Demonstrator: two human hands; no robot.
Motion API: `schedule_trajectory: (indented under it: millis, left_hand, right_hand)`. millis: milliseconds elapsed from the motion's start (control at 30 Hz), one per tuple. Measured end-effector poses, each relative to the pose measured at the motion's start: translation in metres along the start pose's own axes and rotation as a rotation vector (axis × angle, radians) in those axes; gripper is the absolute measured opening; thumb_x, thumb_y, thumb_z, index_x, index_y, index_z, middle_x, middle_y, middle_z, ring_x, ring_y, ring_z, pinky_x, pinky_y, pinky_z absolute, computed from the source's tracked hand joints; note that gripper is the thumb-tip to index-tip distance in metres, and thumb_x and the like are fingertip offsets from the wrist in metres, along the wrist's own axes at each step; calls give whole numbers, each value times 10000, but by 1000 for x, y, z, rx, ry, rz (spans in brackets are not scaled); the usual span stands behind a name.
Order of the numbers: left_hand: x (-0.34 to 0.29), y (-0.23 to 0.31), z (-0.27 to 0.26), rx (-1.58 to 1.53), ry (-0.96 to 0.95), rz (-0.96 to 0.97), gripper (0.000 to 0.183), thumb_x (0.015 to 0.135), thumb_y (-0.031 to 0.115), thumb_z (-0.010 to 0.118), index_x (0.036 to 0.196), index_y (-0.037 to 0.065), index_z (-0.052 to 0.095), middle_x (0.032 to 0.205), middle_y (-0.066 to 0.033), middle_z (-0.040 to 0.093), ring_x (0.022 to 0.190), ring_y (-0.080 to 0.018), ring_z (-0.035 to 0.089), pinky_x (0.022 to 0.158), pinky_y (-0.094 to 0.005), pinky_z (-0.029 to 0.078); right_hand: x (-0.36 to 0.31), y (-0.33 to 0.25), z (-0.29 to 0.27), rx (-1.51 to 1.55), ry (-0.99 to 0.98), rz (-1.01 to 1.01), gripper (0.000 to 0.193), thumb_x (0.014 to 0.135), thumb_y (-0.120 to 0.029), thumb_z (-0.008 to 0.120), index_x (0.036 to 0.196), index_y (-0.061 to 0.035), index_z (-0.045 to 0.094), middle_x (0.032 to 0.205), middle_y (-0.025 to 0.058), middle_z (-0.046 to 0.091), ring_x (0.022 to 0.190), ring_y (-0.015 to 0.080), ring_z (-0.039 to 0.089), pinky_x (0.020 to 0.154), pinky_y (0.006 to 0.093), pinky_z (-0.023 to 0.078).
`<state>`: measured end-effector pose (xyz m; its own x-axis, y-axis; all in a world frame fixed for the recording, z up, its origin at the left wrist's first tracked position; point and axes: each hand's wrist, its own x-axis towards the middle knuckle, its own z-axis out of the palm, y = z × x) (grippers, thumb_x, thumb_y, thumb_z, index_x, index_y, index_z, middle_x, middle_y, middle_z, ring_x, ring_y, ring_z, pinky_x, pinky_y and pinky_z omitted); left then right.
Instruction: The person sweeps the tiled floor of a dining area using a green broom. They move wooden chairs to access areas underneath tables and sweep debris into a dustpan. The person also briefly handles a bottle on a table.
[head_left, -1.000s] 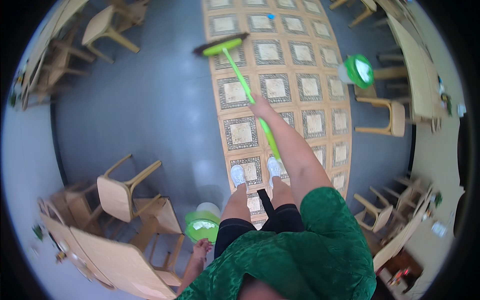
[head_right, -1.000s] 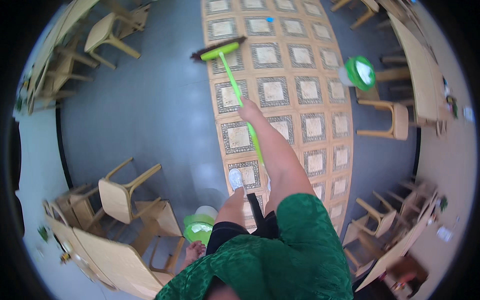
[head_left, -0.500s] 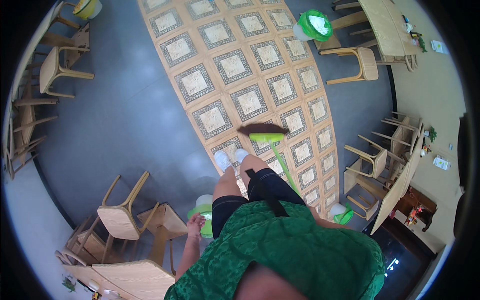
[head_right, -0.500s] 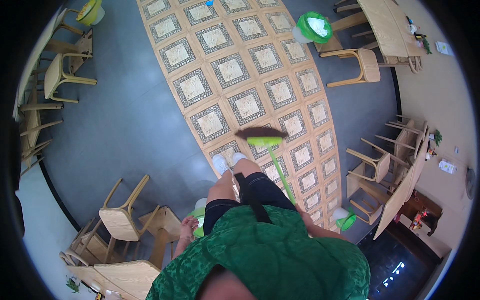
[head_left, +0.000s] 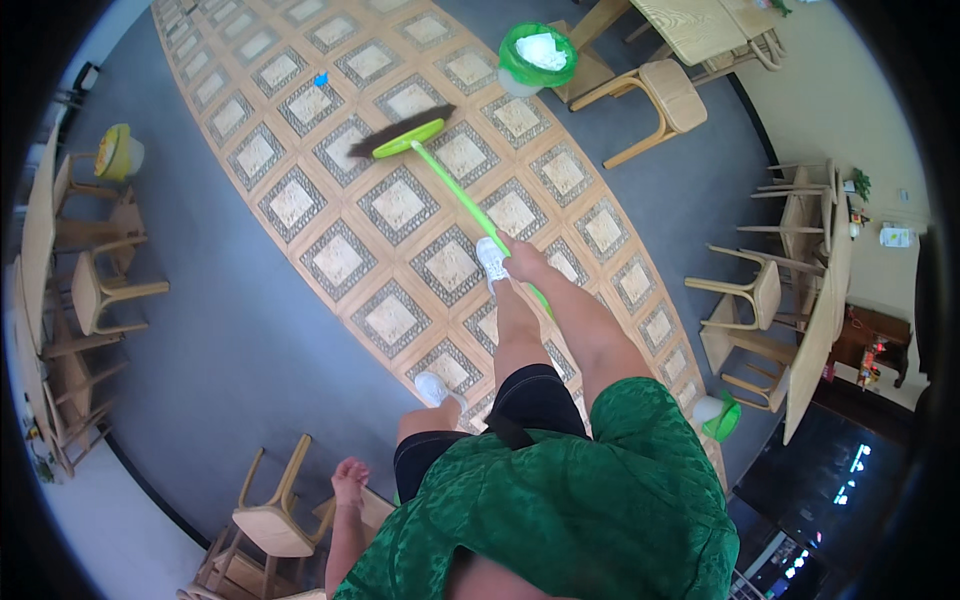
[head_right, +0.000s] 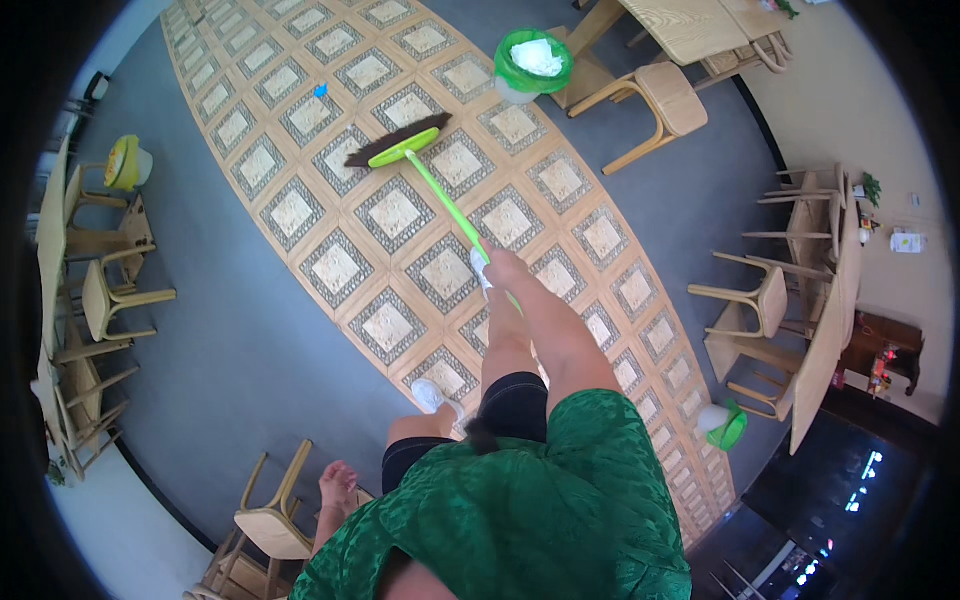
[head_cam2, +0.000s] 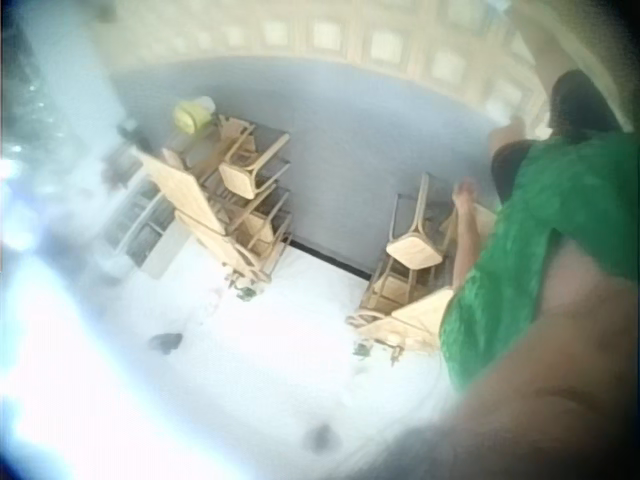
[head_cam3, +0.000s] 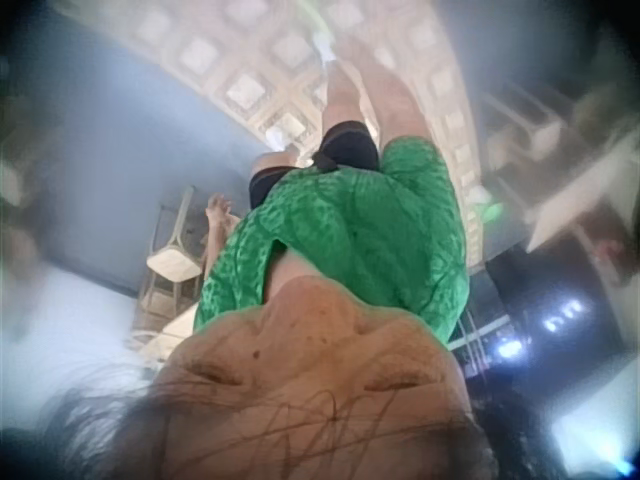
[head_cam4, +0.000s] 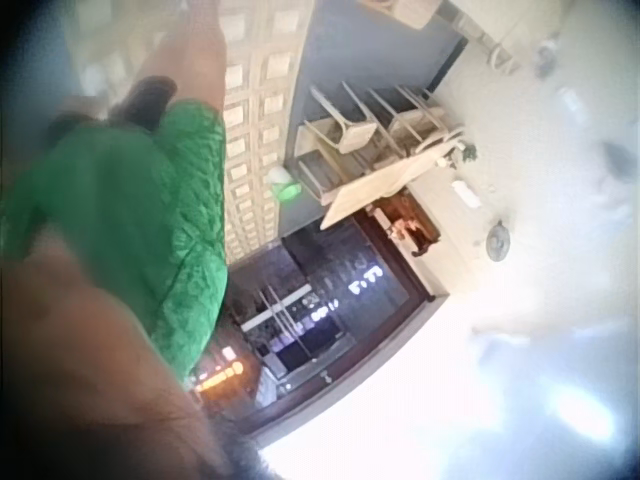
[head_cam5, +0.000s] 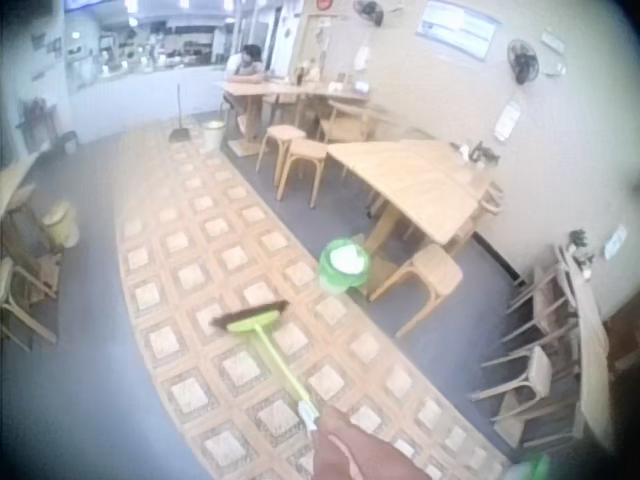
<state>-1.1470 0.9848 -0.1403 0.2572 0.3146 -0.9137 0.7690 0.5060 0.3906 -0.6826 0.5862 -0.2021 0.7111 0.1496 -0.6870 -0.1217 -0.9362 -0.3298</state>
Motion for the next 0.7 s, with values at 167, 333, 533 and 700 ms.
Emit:
schedule_trajectory:
  millis: [167,333,533,700]
  left_hand:
    - [-6,44,92,-48,137,17,148,818,88,556,957,50,523,753,-64,585,605,-134,564,502,-223,440]
    - [-32,53,216,313,-82,-127,220,809,108,568,1016,32,563,809,-67,608,689,-146,582,578,-275,466]
    - [-55,118,299,420,-28,-10,240,808,100,571,1035,21,564,869,-66,619,761,-132,580,655,-251,459]
    - [-60,165,308,261,38,-115,245,817,80,549,1053,12,551,880,-63,612,767,-132,580,653,-249,455]
  right_hand:
    - [-37,84,-90,-20,-14,6,700,765,-130,515,1353,-344,201,940,214,583,852,342,585,738,403,460]
    - [-86,197,-174,-147,-173,144,766,726,-161,551,1377,-284,166,918,215,583,875,337,579,778,401,452]
    - [53,179,-229,-235,-283,46,770,718,-123,534,1381,-225,155,1007,203,570,935,340,561,796,407,448]
    - [242,37,-258,-138,-88,-191,682,737,-111,516,1348,-261,254,1058,165,564,942,317,565,788,404,455]
